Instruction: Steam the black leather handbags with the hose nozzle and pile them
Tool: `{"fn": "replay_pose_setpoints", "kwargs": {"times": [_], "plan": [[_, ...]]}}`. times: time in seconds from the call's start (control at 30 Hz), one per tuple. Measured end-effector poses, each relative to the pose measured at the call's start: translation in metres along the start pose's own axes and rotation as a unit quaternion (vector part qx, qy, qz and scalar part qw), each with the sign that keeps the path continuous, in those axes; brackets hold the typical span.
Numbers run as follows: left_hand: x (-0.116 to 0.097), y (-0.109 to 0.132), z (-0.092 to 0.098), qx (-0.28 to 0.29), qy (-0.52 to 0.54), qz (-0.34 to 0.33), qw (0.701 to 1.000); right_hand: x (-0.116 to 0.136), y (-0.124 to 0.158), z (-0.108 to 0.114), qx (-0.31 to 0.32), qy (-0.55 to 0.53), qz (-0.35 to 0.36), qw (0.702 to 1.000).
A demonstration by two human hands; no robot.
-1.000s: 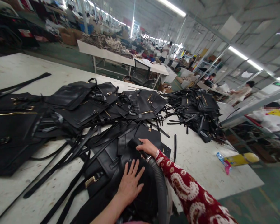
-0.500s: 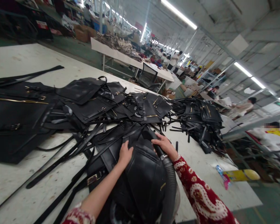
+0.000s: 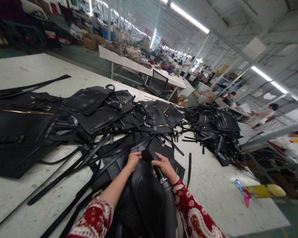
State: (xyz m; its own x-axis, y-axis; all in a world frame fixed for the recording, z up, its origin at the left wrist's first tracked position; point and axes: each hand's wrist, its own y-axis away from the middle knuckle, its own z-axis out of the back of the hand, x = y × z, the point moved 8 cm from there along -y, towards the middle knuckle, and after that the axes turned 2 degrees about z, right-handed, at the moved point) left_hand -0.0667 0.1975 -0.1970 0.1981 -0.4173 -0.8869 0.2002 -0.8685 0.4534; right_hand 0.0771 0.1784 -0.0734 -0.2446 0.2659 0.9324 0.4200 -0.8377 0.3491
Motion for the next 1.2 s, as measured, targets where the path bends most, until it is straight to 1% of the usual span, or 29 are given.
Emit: {"fn": "replay_pose_setpoints", "kwargs": {"times": [0.2,0.3,0.4,0.47,0.6,0.67,0.73,0.83,0.93,1.0,1.07,1.13,1.2], "plan": [[0.001,0.001,0.0,0.022,0.064,-0.016,0.998,0.002,0.0,-0.009,0.001,-0.003,-0.004,1.0],[0.002,0.002,0.002,0.019,0.081,-0.022,0.996,0.003,-0.001,-0.011,-0.005,-0.009,0.005,1.0],[0.002,0.003,0.003,0.021,0.092,-0.027,0.995,0.001,-0.003,-0.012,0.005,-0.016,-0.003,1.0],[0.002,0.003,0.004,0.018,0.095,-0.03,0.995,-0.001,-0.007,-0.006,-0.004,-0.024,-0.005,1.0],[-0.001,0.003,0.004,0.011,0.082,-0.049,0.995,0.003,-0.012,0.018,-0.052,-0.033,0.012,0.998],[-0.004,0.004,0.004,0.004,0.065,-0.067,0.996,0.006,-0.009,0.026,-0.057,-0.035,0.018,0.998],[-0.006,0.006,0.005,-0.011,0.039,-0.091,0.995,0.009,-0.001,0.029,-0.052,-0.036,0.023,0.998],[-0.012,0.013,0.008,-0.041,-0.016,-0.14,0.989,0.01,0.016,0.023,-0.04,-0.034,0.031,0.998],[-0.021,0.026,0.008,-0.059,-0.085,-0.196,0.975,0.006,0.03,0.012,-0.024,-0.033,0.032,0.999],[-0.026,0.035,0.004,-0.052,-0.135,-0.233,0.962,0.002,0.036,0.004,-0.017,-0.033,0.03,0.999],[-0.029,0.045,-0.003,-0.035,-0.185,-0.265,0.946,-0.003,0.04,0.001,-0.024,-0.018,0.028,0.999],[-0.029,0.053,-0.008,-0.019,-0.228,-0.291,0.929,-0.008,0.043,0.0,-0.036,0.011,0.024,0.999],[-0.027,0.061,-0.011,-0.018,-0.263,-0.308,0.914,-0.01,0.047,-0.001,-0.037,0.035,0.024,0.998]]}}
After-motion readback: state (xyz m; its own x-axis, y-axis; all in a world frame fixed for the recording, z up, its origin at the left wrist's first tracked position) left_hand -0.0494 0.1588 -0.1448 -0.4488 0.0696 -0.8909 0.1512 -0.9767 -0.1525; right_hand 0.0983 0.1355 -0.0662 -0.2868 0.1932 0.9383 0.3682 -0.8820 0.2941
